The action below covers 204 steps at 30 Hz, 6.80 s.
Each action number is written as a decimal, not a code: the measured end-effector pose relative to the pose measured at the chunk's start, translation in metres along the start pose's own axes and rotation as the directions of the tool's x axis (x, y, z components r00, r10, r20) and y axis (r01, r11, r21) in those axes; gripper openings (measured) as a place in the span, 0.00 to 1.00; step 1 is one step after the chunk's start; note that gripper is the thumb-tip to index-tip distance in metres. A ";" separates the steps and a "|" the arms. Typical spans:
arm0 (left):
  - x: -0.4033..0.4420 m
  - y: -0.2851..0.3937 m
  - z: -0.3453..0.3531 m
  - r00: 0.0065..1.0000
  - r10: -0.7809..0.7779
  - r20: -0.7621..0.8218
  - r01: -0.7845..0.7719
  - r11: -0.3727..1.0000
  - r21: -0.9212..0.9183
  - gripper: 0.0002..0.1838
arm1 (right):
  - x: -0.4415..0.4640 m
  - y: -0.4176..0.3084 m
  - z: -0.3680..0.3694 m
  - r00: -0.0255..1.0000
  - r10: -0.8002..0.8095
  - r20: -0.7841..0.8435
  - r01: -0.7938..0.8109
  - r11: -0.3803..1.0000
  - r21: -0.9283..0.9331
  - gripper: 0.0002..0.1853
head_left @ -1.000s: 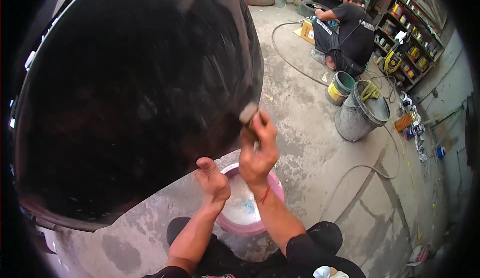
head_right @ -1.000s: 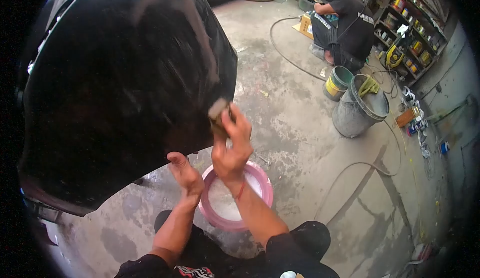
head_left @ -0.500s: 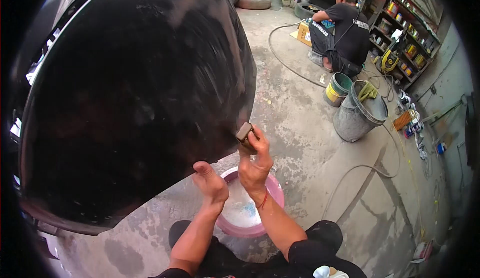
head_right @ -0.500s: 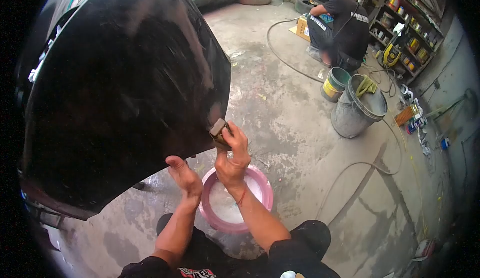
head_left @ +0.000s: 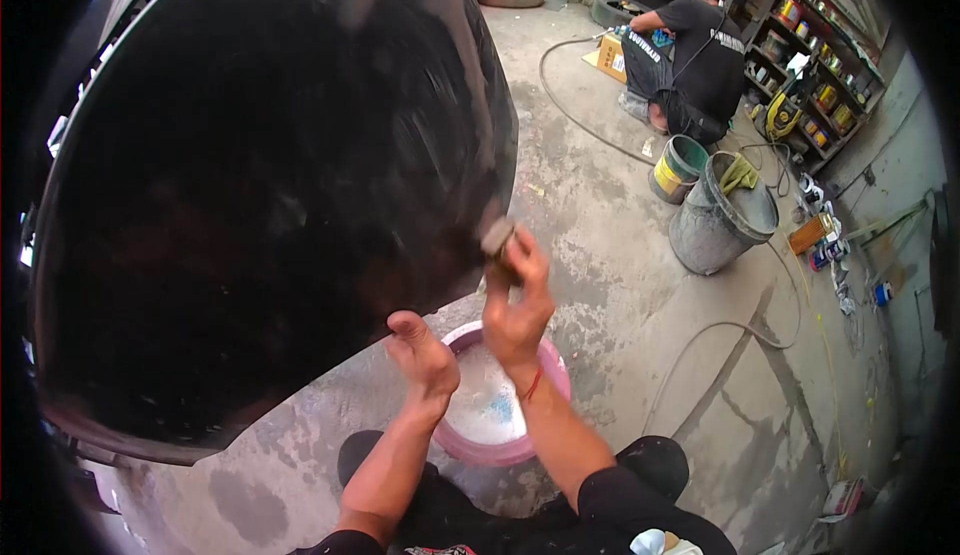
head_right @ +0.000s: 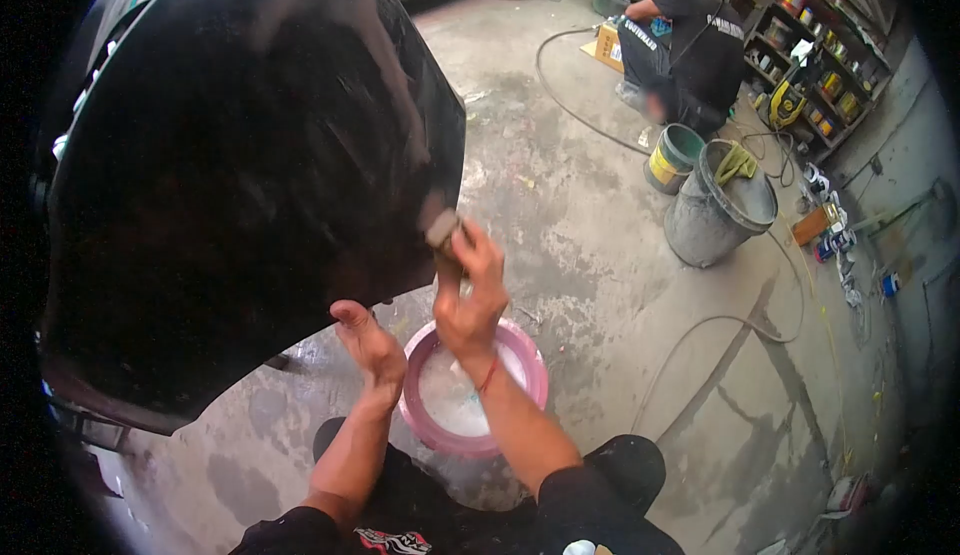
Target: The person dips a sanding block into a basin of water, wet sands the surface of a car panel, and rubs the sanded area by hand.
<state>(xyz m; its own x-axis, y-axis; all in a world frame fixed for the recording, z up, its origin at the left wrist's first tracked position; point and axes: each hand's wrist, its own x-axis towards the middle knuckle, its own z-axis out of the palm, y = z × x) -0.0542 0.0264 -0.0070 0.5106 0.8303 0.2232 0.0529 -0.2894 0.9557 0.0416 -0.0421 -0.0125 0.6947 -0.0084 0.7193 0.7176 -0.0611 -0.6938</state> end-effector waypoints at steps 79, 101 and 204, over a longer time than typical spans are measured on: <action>0.040 0.080 -0.004 0.183 0.005 0.983 -0.854 -0.494 0.162 0.46 | -0.014 0.046 0.000 0.634 0.282 0.720 -0.764 0.086 0.639 0.20; 0.057 0.163 0.028 0.501 0.485 0.717 -0.672 -0.304 0.675 0.65 | -0.001 0.055 -0.012 0.527 0.251 0.812 -0.849 0.127 0.512 0.15; 0.027 0.008 -0.024 0.664 0.133 0.736 0.746 -0.059 -0.663 0.60 | -0.009 -0.084 0.012 0.955 0.242 -0.172 -0.223 0.967 0.123 0.18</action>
<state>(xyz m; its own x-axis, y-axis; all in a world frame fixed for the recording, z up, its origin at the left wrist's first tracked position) -0.0604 0.0582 0.0109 0.9776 0.1627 0.1339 -0.1910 0.9525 0.2372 -0.0241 -0.0250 0.0389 0.8283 -0.1947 0.5254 0.5454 0.0657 -0.8356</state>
